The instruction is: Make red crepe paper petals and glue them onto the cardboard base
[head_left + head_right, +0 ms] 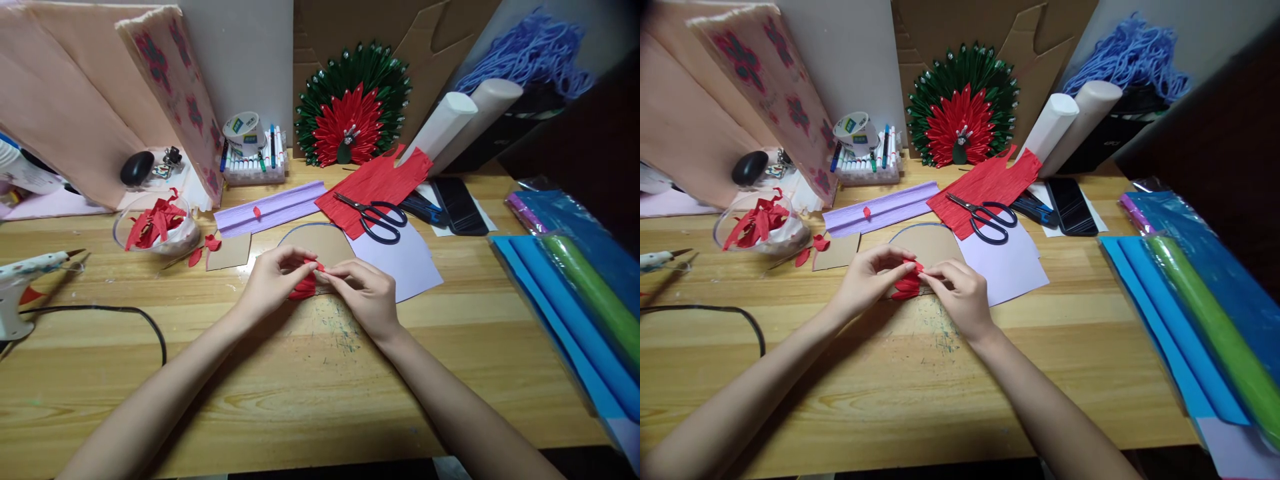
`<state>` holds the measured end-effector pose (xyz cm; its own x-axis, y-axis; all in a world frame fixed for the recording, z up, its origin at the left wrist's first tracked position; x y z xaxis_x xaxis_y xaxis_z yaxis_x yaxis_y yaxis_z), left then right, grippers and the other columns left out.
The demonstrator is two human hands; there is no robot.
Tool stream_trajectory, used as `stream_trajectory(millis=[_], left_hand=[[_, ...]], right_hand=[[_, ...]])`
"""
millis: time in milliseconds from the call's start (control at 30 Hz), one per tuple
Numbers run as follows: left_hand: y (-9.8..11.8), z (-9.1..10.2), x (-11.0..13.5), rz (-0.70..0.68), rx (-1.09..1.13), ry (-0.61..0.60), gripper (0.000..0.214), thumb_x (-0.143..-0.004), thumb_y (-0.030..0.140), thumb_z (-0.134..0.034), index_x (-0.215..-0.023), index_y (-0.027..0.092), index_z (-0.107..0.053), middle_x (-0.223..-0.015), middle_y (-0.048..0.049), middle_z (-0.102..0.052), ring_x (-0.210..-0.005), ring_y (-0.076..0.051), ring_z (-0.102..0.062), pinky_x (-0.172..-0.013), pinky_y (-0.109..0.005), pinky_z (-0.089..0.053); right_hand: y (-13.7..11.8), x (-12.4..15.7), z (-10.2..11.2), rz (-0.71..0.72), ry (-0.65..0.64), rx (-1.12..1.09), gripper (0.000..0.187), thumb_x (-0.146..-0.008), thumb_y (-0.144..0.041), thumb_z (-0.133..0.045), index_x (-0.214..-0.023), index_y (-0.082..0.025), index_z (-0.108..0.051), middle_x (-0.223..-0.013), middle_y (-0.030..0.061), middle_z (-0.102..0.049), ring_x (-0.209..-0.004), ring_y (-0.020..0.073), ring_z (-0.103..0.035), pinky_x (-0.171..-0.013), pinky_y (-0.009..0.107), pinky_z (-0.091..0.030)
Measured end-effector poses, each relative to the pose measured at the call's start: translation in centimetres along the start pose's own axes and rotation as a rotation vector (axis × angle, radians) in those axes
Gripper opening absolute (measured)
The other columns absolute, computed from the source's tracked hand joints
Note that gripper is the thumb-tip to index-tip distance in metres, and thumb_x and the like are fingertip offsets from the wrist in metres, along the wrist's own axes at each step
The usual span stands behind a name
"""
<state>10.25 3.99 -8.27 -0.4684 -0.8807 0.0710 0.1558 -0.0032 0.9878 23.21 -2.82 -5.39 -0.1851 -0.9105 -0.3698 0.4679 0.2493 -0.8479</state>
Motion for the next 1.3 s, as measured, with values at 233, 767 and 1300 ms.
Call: stream_trajectory(millis=[233, 767, 1300], left_hand=[[-0.7, -0.1, -0.1, 0.083, 0.087, 0.000, 0.020, -0.072, 0.029, -0.070, -0.084, 0.013, -0.068, -0.085, -0.0074, -0.071, -0.077, -0.016, -0.066, -0.074, -0.029, -0.052], [-0.6, 0.2, 0.2, -0.032, 0.060, 0.104, 0.016, -0.075, 0.027, -0.068, -0.085, 0.014, -0.070, -0.085, -0.0068, -0.072, -0.076, -0.016, -0.067, -0.072, -0.027, -0.053], [-0.5, 0.0, 0.5, -0.035, 0.102, 0.109, 0.019, -0.074, 0.029, -0.069, -0.087, 0.015, -0.070, -0.086, -0.0069, -0.072, -0.076, -0.017, -0.068, -0.072, -0.028, -0.054]], right_hand=[[0.0, 0.0, -0.3, -0.046, -0.018, -0.017, 0.008, -0.081, -0.018, -0.063, -0.083, -0.019, -0.071, -0.081, 0.0039, -0.070, -0.072, 0.0144, -0.064, -0.062, 0.026, -0.053], [2.9, 0.5, -1.0, -0.291, 0.032, -0.262, 0.011, -0.076, -0.025, -0.069, -0.085, -0.021, -0.072, -0.087, 0.0034, -0.072, -0.080, 0.0171, -0.068, -0.074, 0.028, -0.055], [1.1, 0.1, 0.0, -0.140, 0.066, 0.022, 0.007, -0.082, -0.021, -0.061, -0.079, -0.021, -0.068, -0.078, 0.0025, -0.068, -0.073, 0.0162, -0.063, -0.069, 0.028, -0.050]])
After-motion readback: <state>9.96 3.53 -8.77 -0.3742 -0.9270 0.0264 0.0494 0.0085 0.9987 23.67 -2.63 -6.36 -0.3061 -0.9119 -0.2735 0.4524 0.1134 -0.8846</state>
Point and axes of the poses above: each hand's wrist, its own x-axis away from the middle knuckle, its own z-axis out of the back of the hand, y = z × x, the point moved 10 cm from there along -x, towards the middle knuckle
